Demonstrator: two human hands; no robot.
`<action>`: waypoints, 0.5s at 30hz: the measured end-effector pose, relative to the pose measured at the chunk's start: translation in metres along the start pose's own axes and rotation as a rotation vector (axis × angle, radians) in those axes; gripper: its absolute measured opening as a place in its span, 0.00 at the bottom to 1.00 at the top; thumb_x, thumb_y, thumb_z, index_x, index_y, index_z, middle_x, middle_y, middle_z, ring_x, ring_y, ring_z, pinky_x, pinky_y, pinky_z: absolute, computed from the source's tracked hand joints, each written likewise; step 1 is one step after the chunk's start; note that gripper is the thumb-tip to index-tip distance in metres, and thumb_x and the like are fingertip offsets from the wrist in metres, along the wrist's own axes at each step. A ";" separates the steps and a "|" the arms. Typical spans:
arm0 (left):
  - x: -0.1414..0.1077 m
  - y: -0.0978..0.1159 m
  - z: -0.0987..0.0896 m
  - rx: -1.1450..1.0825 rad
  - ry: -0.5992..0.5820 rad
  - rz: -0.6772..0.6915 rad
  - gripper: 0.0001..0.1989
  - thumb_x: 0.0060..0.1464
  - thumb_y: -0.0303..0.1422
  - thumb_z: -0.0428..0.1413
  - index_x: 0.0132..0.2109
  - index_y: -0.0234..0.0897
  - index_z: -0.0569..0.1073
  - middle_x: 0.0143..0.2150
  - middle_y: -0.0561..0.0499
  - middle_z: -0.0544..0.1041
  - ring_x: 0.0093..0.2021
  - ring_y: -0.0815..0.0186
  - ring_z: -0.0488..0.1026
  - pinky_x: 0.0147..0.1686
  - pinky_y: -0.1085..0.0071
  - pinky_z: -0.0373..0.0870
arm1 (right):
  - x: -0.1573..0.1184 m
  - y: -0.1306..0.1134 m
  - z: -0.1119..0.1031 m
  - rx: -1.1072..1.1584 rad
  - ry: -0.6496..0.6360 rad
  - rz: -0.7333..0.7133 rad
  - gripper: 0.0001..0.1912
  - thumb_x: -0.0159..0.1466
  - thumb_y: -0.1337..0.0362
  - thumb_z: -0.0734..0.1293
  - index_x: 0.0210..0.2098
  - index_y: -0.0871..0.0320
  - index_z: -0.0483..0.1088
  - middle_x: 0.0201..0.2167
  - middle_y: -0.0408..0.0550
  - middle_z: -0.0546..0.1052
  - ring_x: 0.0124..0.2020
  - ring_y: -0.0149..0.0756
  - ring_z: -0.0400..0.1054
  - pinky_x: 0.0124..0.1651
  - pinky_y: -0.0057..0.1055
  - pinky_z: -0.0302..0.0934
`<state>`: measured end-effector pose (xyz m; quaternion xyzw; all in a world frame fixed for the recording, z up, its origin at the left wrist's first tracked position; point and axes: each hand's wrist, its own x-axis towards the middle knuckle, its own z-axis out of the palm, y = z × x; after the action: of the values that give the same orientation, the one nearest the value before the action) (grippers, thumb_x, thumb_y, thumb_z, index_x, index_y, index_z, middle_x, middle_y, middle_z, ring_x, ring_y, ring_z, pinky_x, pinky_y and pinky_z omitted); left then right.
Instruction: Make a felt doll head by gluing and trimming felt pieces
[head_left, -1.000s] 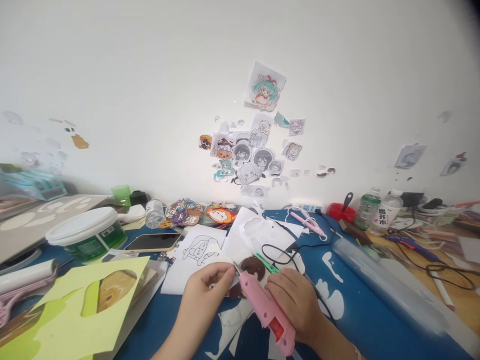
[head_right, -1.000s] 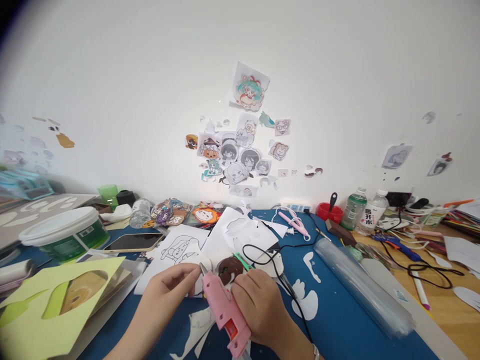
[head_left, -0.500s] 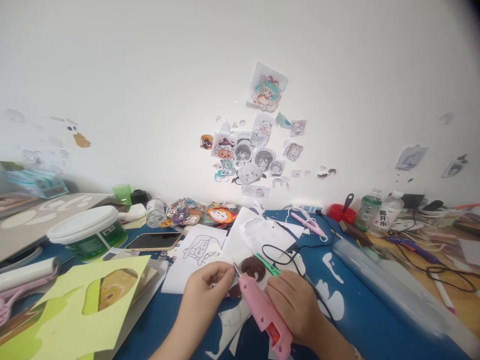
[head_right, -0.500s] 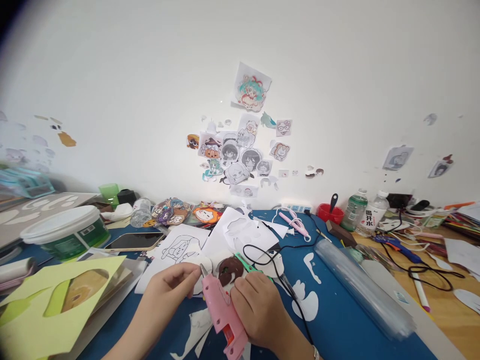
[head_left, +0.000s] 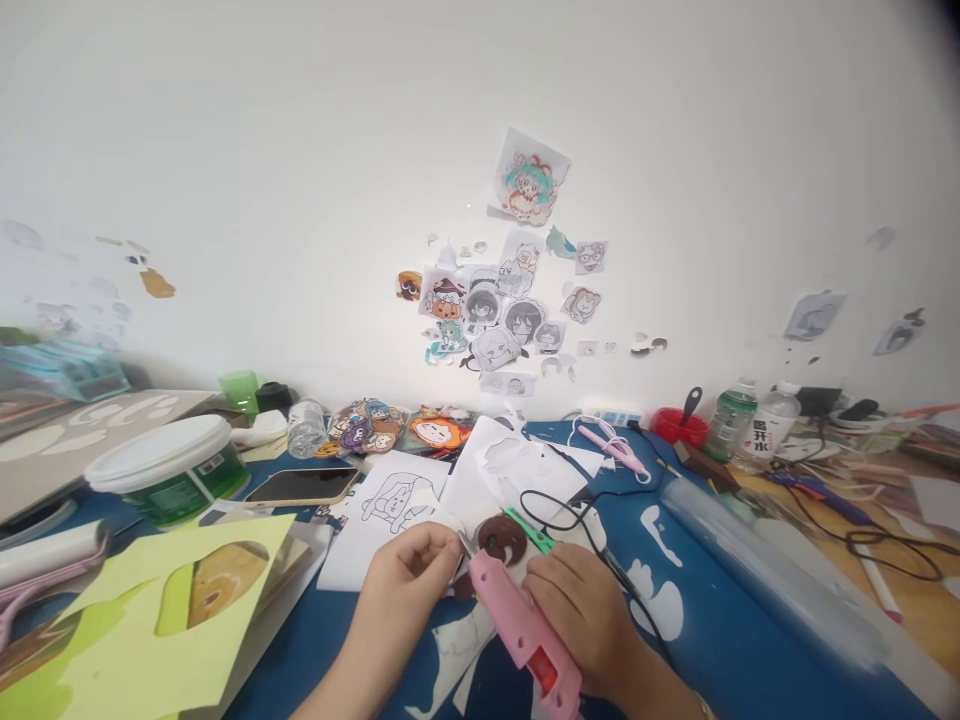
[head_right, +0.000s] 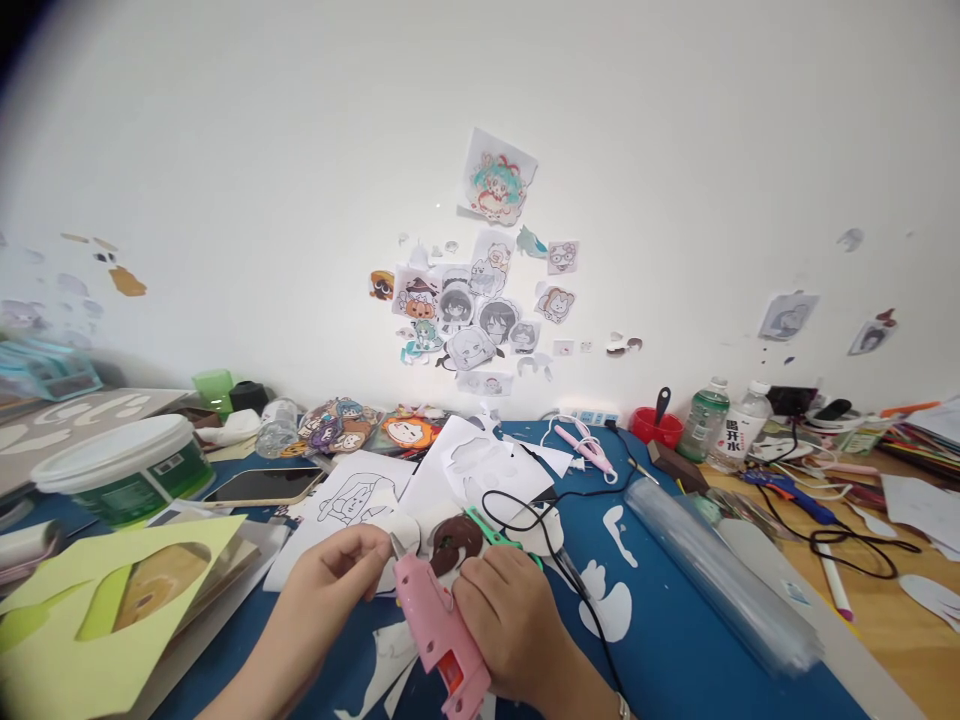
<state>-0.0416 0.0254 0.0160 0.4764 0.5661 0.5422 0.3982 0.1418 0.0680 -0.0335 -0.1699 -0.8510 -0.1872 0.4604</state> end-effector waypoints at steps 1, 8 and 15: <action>0.000 0.000 0.001 -0.014 0.000 -0.001 0.09 0.41 0.37 0.54 0.22 0.37 0.68 0.16 0.60 0.64 0.19 0.72 0.61 0.22 0.76 0.59 | -0.001 0.000 0.002 0.014 0.006 0.017 0.08 0.60 0.73 0.56 0.29 0.61 0.65 0.23 0.51 0.71 0.25 0.36 0.58 0.26 0.32 0.52; 0.003 -0.006 0.000 -0.011 0.021 0.011 0.08 0.42 0.37 0.53 0.23 0.37 0.68 0.17 0.59 0.64 0.20 0.72 0.59 0.22 0.77 0.57 | -0.003 0.002 0.007 0.034 0.067 0.054 0.06 0.60 0.72 0.57 0.29 0.59 0.64 0.22 0.49 0.71 0.24 0.35 0.60 0.26 0.32 0.54; 0.013 -0.021 0.000 0.048 0.021 0.034 0.08 0.42 0.37 0.52 0.23 0.37 0.68 0.16 0.60 0.62 0.19 0.72 0.58 0.21 0.76 0.55 | -0.009 0.003 0.014 -0.049 0.070 0.064 0.06 0.61 0.69 0.58 0.29 0.60 0.65 0.22 0.49 0.71 0.24 0.36 0.61 0.27 0.33 0.55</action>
<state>-0.0468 0.0388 -0.0039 0.4896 0.5749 0.5400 0.3717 0.1376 0.0757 -0.0476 -0.2017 -0.8236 -0.1990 0.4913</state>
